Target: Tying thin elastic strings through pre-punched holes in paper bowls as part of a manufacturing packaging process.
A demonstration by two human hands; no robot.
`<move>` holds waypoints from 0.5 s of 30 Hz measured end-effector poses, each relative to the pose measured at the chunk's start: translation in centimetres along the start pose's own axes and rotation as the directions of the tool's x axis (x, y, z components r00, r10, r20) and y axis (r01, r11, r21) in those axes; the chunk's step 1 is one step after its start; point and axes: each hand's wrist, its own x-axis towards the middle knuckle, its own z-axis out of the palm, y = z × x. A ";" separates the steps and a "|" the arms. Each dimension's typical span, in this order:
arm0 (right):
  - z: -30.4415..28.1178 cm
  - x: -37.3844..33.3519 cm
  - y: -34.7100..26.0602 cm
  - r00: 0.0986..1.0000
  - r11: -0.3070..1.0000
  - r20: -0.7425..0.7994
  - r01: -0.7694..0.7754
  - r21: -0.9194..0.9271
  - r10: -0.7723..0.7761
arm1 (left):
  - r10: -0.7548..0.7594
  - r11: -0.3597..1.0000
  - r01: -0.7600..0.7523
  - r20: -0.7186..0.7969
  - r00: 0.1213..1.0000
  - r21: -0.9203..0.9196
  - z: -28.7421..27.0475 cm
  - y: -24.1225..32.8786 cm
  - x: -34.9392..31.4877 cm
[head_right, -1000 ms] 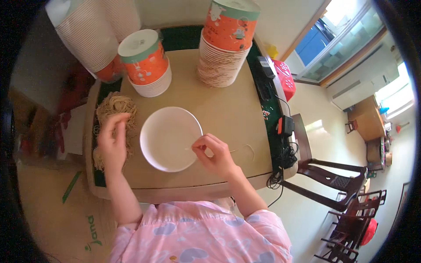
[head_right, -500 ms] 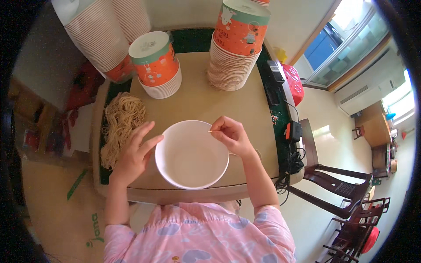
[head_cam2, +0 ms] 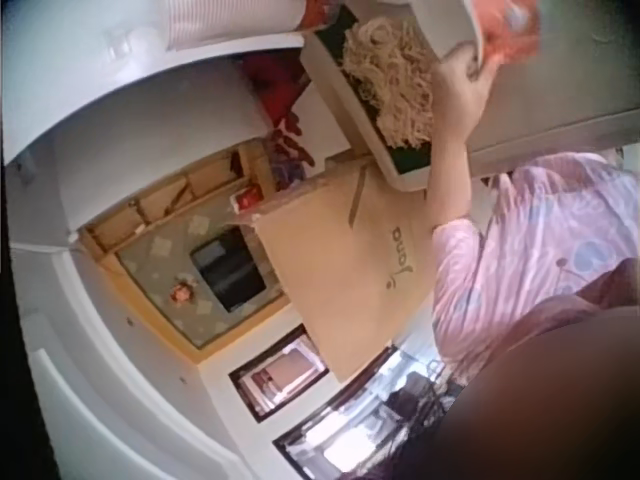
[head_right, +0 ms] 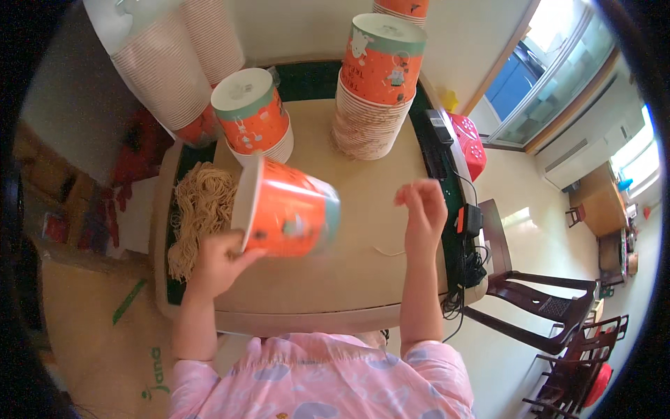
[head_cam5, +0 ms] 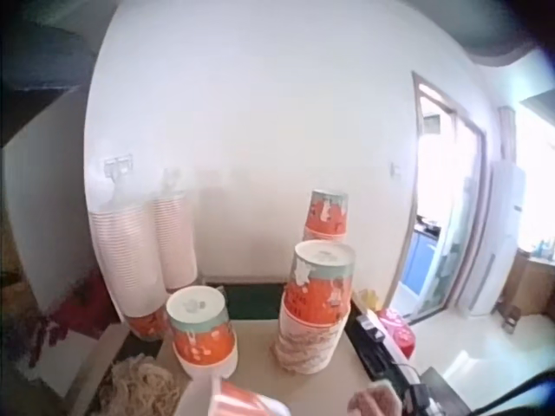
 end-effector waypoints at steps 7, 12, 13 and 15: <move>6.0 -6.7 1.8 0.936 0.864 0.310 0.289 -0.412 -0.165 | -0.073 0.793 0.215 0.261 0.963 -0.570 5.1 -0.3 6.7; 4.7 -6.4 3.1 0.979 0.913 0.182 0.155 -0.377 -0.091 | -0.057 0.819 0.196 0.263 0.963 -0.539 7.9 0.3 9.5; 4.3 -6.2 3.3 0.975 0.902 0.189 0.181 -0.393 -0.114 | -0.096 0.844 0.219 0.264 0.960 -0.489 8.3 0.3 10.2; 3.6 -5.9 3.8 0.972 0.892 0.179 0.211 -0.399 -0.150 | -0.081 0.862 0.202 0.267 0.960 -0.465 9.3 0.5 11.5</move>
